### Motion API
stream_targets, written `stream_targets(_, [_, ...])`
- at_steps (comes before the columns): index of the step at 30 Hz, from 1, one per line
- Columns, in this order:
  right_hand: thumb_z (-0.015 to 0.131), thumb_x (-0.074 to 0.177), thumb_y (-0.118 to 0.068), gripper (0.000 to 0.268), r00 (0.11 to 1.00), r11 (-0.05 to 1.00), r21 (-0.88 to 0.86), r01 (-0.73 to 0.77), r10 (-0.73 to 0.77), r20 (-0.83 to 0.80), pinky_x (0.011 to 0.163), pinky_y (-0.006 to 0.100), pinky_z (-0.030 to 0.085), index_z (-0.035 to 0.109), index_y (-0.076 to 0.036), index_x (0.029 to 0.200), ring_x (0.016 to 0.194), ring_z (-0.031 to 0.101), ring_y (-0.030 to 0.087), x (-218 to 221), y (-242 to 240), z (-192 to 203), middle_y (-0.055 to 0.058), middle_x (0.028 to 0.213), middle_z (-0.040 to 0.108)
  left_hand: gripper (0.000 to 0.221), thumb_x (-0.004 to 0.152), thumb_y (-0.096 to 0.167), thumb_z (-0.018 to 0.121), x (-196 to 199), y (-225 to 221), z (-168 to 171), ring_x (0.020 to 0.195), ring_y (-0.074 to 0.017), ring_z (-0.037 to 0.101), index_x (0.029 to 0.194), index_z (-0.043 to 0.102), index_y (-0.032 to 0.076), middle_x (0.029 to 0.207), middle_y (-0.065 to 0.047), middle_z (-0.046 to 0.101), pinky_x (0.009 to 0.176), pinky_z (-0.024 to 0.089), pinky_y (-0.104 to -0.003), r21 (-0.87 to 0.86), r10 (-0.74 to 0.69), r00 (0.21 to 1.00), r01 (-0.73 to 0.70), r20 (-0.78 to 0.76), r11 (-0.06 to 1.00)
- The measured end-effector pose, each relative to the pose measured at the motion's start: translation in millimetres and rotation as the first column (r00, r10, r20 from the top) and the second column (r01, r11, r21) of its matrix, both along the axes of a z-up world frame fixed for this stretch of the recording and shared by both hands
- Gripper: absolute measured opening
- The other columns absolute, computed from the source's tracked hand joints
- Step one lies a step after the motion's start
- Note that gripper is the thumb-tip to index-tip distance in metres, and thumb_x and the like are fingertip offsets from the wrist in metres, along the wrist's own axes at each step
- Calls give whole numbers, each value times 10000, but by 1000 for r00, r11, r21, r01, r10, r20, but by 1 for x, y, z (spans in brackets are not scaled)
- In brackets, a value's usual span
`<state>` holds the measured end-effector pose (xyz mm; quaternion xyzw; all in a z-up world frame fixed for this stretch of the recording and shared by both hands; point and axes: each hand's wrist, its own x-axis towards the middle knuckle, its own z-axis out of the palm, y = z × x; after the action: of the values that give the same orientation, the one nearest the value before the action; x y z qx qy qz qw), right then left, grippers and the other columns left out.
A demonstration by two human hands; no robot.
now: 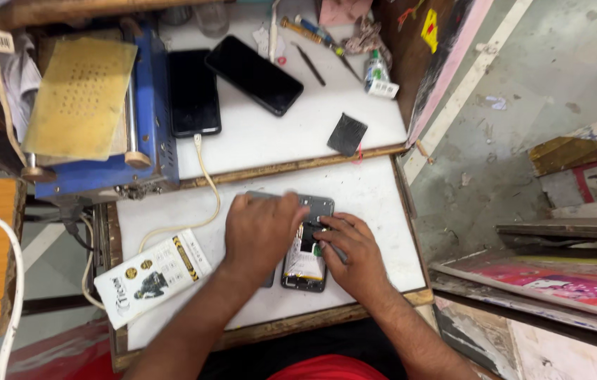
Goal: The person removes the back cover of a smartphone, disconnects the battery, and then uses a red marker to apply a substance to the internal components. The person handles the phone, back cover, and battery throughout the process.
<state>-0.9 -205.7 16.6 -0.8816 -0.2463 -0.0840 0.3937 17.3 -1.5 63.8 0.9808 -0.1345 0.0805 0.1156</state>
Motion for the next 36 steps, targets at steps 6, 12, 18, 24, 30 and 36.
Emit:
stream_targets(6, [743, 826, -18, 240, 1000, 1000, -12, -7, 7, -20, 1042, 441, 500, 761, -79, 1057, 1261, 594, 354, 2, 0, 0, 117, 1250, 720, 396, 794, 20, 662, -6, 7, 6, 793, -229, 716, 1183, 651, 92, 868, -29, 717, 819, 501, -434, -229, -169, 972, 205, 164, 952])
stream_targets(12, [740, 827, -22, 240, 999, 999, -43, -15, 14, -38, 1035, 441, 499, 771, -81, 1057, 1260, 588, 357, 2, 0, 0, 108, 1248, 721, 479, 737, -34, 587, -10, 8, 10, 938, -316, 717, 1207, 627, 50, 1134, -171, 733, 808, 506, -419, -345, -263, 936, 332, 232, 878])
stream_targets(18, [742, 838, -26, 224, 1000, 1000, -22, -14, 14, -18, 1045, 441, 501, 761, -75, 1056, 1263, 594, 353, 6, 2, 1, 110, 1253, 719, 281, 920, 39, 656, -1, 7, 7, 876, -313, 709, 1200, 659, 64, 1003, -129, 742, 814, 529, -438, -352, -87, 994, 61, -58, 934])
stream_targets(24, [742, 838, -23, 222, 999, 1000, -23, -2, 1, -37, 1032, 442, 508, 755, -73, 1054, 1258, 596, 357, 3, 2, -1, 116, 1249, 721, 341, 943, 269, 710, 3, 4, 3, 788, -306, 699, 1191, 659, 40, 832, -105, 706, 899, 524, -469, -206, 45, 994, -24, 102, 978])
stream_targets(30, [741, 825, -12, 224, 1000, 1000, -25, 7, -8, -27, 1031, 439, 510, 756, -65, 1041, 1237, 611, 356, 2, 3, 0, 115, 1230, 729, 166, 1118, 314, 610, -2, 3, 4, 829, -257, 694, 1121, 666, 158, 841, -41, 694, 992, 509, -460, 48, -27, 986, 35, -166, 998])
stream_targets(36, [747, 818, -10, 233, 1000, 999, -28, 23, -24, -20, 1010, 426, 518, 757, -68, 1043, 1220, 621, 346, 1, 4, 2, 115, 1220, 734, 379, 797, 30, 655, -12, 8, 7, 821, -241, 706, 1162, 628, 124, 903, -49, 718, 789, 510, -404, -214, -156, 932, 234, 326, 949])
